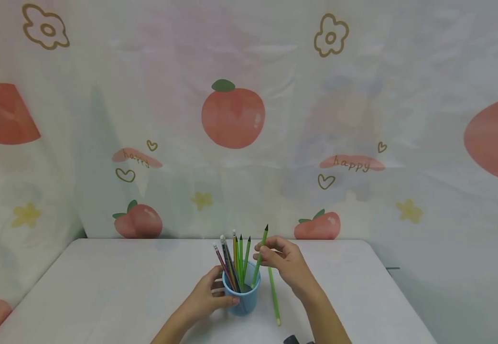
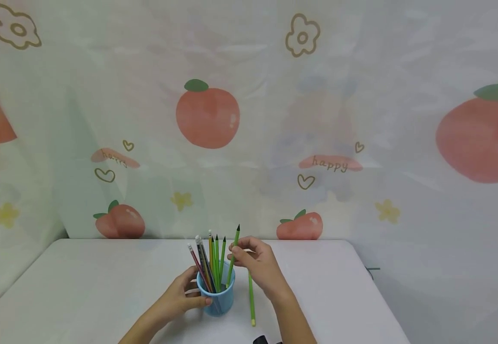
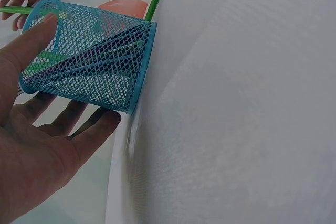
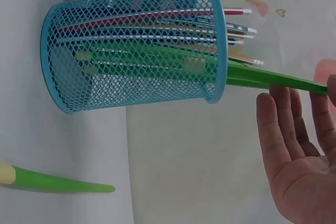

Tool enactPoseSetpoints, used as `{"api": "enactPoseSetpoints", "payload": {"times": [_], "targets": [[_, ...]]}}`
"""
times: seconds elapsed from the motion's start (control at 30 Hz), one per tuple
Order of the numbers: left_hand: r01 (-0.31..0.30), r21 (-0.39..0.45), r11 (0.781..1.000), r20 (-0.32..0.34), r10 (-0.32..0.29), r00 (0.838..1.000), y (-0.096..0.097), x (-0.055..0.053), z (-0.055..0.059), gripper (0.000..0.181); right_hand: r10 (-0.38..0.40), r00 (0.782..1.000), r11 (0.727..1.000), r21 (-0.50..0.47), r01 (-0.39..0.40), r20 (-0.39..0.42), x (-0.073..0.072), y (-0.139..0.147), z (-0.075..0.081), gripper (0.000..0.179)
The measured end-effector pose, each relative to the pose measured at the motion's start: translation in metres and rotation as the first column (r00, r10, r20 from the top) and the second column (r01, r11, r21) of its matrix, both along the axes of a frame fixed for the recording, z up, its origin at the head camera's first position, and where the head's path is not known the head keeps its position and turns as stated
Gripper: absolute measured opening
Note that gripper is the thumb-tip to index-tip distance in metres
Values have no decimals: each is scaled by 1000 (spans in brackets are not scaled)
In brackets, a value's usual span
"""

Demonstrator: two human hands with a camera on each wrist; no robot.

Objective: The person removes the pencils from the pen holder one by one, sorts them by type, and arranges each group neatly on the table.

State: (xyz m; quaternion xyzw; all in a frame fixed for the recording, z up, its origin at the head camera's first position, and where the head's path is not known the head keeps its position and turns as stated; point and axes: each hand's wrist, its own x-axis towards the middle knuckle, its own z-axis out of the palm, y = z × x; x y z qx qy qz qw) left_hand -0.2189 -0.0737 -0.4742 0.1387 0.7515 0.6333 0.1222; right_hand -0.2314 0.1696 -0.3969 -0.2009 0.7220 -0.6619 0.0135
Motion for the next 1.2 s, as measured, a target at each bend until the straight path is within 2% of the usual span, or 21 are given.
{"api": "enactPoseSetpoints", "payload": {"times": [0.2,0.47,0.67,0.97,1.2], "targets": [[3,-10,1000,4,-3,1000,-1,1,0,86,22,1000,997,-69,-23,-21,1,7,5,26],[-4,-16,1000,8,5,1000,-4,2,0,87,49,997,993,-104,-55,-56,1,10,10,24],[4,-11,1000,1,-4,1000,-3,2,0,87,-3,1000,990,-143,-1,-26,2,19,13,25],[10,1,1000,2,-10,1000,-2,1,0,86,-89,996,994,-56,89,10,-5,39,9,33],[10,0,1000,5,-10,1000,-2,1,-1,86,-132,989,991,3,132,70,-14,46,-3,38]]}}
